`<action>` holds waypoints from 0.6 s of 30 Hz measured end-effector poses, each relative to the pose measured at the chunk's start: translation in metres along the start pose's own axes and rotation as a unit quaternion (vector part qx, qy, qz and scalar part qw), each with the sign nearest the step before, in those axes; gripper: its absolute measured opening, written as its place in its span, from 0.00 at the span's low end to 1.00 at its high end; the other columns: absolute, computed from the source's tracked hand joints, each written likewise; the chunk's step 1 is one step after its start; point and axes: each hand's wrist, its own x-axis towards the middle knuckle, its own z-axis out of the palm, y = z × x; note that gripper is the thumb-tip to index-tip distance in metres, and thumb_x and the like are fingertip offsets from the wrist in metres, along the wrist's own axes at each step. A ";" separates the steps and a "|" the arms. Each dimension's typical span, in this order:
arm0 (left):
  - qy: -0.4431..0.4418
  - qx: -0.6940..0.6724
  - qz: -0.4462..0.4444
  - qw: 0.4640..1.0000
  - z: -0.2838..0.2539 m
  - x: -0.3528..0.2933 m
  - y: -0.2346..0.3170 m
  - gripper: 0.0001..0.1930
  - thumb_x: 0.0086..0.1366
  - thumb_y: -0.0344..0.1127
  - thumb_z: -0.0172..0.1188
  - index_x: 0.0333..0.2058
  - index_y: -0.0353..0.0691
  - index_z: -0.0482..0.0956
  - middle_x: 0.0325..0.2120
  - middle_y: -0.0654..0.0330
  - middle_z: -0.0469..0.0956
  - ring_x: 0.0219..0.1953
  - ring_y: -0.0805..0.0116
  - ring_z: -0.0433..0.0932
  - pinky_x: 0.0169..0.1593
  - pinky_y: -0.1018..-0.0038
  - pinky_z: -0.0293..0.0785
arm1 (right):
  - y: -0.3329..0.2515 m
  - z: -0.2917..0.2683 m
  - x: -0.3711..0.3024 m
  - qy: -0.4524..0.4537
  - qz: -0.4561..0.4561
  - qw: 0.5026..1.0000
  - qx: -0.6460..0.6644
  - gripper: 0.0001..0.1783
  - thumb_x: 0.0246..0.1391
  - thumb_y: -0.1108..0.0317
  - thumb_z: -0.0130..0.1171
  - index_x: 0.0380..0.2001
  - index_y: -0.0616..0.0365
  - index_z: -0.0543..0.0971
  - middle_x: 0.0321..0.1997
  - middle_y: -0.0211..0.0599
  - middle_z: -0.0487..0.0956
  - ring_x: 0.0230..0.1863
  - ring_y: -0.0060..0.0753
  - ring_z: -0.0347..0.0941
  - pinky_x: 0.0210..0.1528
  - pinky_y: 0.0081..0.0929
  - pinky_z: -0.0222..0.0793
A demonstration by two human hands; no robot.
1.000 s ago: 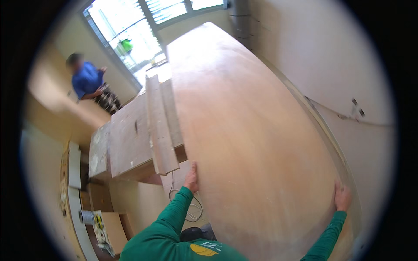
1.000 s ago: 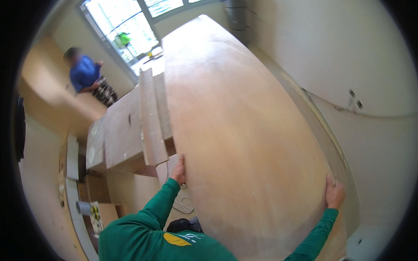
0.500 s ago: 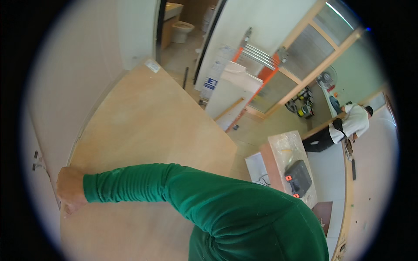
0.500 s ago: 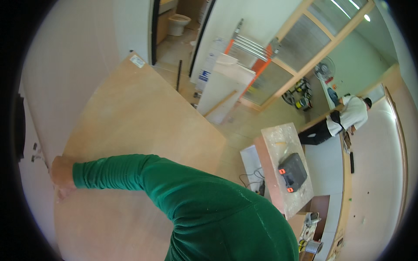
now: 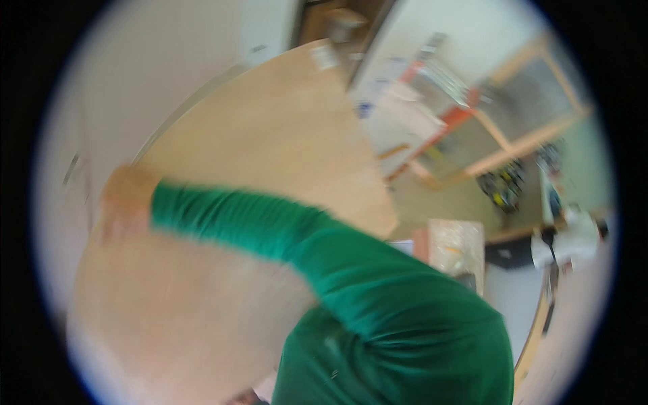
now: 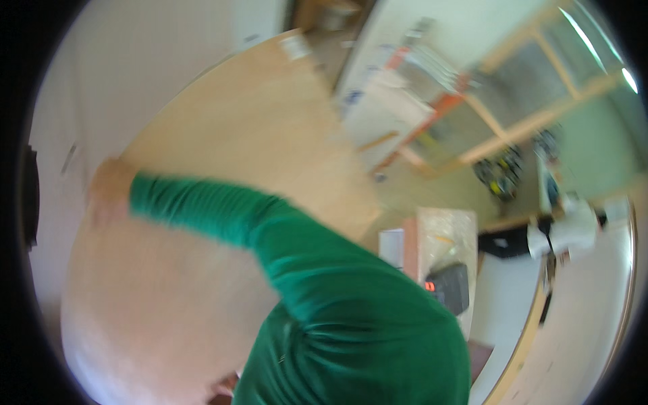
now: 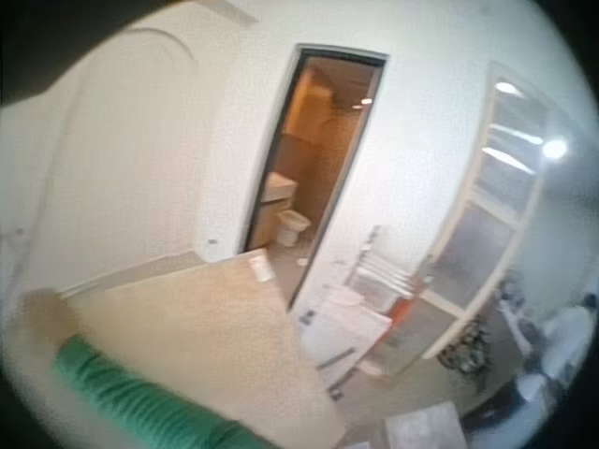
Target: The person uses a corded drill to drive screws into a wooden frame, then removes a large plywood panel from the structure. The person also handles a power cord and plugs it into a wall outlet. Another person is visible in the background working on the same structure.
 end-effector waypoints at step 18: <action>0.183 -0.239 0.097 0.949 0.013 -0.089 -0.122 0.40 0.71 0.64 0.58 0.66 0.34 0.67 0.60 0.52 0.77 0.61 0.58 0.76 0.62 0.59 0.76 | 0.295 0.125 -0.121 -0.199 0.217 0.947 -0.133 0.47 0.67 0.28 0.42 0.42 0.69 0.84 0.47 0.67 0.82 0.52 0.70 0.76 0.56 0.53 0.70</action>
